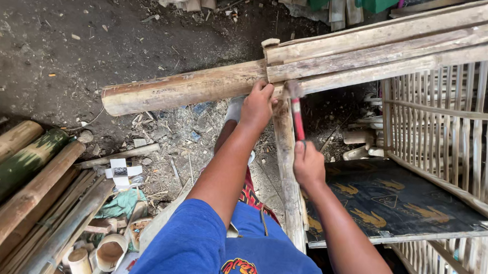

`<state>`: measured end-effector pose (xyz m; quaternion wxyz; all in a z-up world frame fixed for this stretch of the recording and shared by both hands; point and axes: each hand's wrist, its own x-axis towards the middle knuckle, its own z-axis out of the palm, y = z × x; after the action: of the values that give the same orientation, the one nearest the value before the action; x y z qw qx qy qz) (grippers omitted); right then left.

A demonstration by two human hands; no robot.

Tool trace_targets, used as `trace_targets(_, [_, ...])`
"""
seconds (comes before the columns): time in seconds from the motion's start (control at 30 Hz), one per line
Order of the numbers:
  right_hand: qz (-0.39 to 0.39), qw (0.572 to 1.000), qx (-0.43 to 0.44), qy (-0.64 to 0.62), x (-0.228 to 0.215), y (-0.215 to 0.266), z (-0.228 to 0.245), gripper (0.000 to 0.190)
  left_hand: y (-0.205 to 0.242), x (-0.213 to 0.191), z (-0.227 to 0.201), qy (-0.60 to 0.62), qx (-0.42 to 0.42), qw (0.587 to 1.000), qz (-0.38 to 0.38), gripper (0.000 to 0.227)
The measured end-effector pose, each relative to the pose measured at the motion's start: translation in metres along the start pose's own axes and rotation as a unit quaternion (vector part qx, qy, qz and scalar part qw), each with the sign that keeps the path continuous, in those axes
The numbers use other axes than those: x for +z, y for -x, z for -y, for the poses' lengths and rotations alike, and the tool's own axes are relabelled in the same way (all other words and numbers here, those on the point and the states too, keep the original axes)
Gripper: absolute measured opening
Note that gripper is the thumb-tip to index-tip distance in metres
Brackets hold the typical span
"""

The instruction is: The person uses a hammer to drive nails into bamboo strips, securing them to a frame. They repeatedly reposition the strips and hammer at different points along the frame to attach them.

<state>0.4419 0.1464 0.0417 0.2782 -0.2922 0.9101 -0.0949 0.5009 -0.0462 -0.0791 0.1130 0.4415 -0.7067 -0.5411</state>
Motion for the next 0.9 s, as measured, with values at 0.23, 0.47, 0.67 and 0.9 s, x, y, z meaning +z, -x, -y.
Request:
trace_targets(0.23, [0.000, 1.000, -0.010, -0.020, -0.009, 0.000, 0.021, 0.038, -0.005, -0.006, 0.003, -0.020, 0.019, 1.000, 0.012, 0.016])
trace_targets(0.47, [-0.064, 0.989, -0.080, -0.110, -0.002, 0.001, 0.027, 0.039, -0.015, -0.013, 0.008, -0.043, 0.048, 0.997, 0.038, 0.020])
trace_targets(0.67, [-0.028, 0.997, 0.063, -0.027, 0.020, 0.000, 0.028, 0.040, -0.020, -0.022, -0.001, -0.077, 0.049, 0.992, 0.083, 0.029])
trace_targets(0.9, [-0.259, 0.936, 0.179, -0.156, 0.042, 0.119, 0.045, 0.039, -0.012, -0.039, -0.063, -0.260, 0.107, 0.956, 0.086, 0.046])
